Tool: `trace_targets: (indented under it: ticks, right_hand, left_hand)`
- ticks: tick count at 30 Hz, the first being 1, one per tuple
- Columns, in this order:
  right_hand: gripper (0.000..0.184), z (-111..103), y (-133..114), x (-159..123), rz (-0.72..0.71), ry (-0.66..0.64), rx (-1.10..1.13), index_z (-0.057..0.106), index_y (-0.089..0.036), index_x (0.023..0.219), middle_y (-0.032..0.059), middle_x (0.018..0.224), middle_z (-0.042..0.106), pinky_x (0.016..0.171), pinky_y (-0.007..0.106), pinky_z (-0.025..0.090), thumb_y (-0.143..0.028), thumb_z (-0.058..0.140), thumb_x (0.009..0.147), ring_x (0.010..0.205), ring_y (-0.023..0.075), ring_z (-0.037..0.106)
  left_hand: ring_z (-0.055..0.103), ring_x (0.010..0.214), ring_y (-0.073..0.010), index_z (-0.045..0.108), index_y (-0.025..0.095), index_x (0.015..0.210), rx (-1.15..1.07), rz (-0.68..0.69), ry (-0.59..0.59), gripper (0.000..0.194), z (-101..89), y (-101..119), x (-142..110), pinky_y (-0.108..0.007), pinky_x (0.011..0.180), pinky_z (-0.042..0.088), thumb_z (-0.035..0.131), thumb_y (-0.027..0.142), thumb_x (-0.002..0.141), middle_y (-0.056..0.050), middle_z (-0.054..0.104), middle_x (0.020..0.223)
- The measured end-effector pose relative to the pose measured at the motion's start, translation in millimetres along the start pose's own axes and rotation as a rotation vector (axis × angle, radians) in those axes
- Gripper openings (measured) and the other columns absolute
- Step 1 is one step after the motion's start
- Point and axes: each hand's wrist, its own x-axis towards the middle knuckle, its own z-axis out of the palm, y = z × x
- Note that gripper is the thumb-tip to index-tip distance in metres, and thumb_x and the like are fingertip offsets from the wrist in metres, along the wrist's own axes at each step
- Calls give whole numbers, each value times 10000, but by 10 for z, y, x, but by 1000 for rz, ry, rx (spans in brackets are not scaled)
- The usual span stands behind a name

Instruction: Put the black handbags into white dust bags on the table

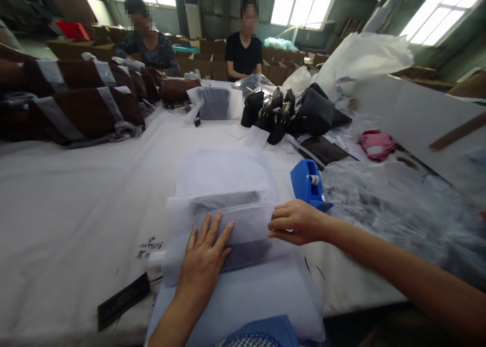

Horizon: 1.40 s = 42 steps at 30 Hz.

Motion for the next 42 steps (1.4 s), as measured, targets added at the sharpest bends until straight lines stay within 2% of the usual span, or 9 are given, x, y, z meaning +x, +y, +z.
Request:
trace_targets:
  ticks: [10,16,21,24,27,31,35,37,42]
  right_hand:
    - [224,-26,544,791,-3,-309,-56,673,-216,730,-3,730,697,511,239,296,-362,598,882,621,124,592]
    - [324,-102,517,943,88,-460,-290,724,-223,825,50,706,723,521,264,287,-531,621,840,633,195,635]
    - [531,-109,874,883,302,-415,-362,716,-211,845,79,701,713,532,269,313,-721,603,749,643,228,645]
    - [362,-135,1126,652,499,-307,-384,706,-226,845,64,778,730,541,268,333,-577,621,824,716,231,665]
    - [191,-174,1208,191,755,-61,-357,701,-231,927,48,883,739,588,272,401,-380,590,884,781,217,674]
    - [277,-198,1014,-634,1085,311,-153,686,-210,1038,55,970,732,724,287,494,-397,573,868,776,193,682]
    - [344,-104,750,-1234,1384,387,-42,721,-185,985,100,1023,727,837,378,503,-453,577,825,882,269,681]
    - [322,-3,689,-1349,1444,427,109,746,-194,854,92,989,738,905,420,478,-477,607,791,953,299,662]
    - [295,250,694,-1285,1475,835,553,746,-155,705,144,1146,689,879,395,518,-446,736,660,970,290,666]
  left_hand:
    - [339,1396,-304,414,336,1423,-7,-31,10,522,8,2,8,-515,1042,438,533,268,919,-27,320,1537]
    - [379,1375,-292,434,345,1409,8,-35,39,497,28,-1,10,-494,1023,457,520,277,924,-14,337,1528]
    - [371,1380,-289,430,350,1410,8,-43,38,502,46,-2,2,-497,1027,452,528,286,922,-18,343,1526]
    - [358,1388,-286,414,351,1419,7,-35,34,522,50,-12,-8,-493,1037,444,537,276,917,-20,336,1530]
    - [329,1402,-294,384,338,1439,12,-14,29,565,54,-26,-21,-494,1044,437,550,241,908,-32,315,1540]
    - [313,1407,-314,376,313,1447,17,14,44,585,75,-35,-34,-512,1031,443,557,218,899,-49,290,1550]
    - [315,1405,-324,403,300,1435,22,6,58,560,119,-36,-38,-536,1035,432,556,233,901,-60,298,1545]
    - [312,1406,-326,404,297,1434,27,20,65,556,141,-42,-40,-538,1030,436,556,248,902,-61,296,1546]
    - [306,1410,-312,392,306,1439,38,26,72,553,125,-41,-45,-520,1032,443,546,252,910,-61,287,1549]
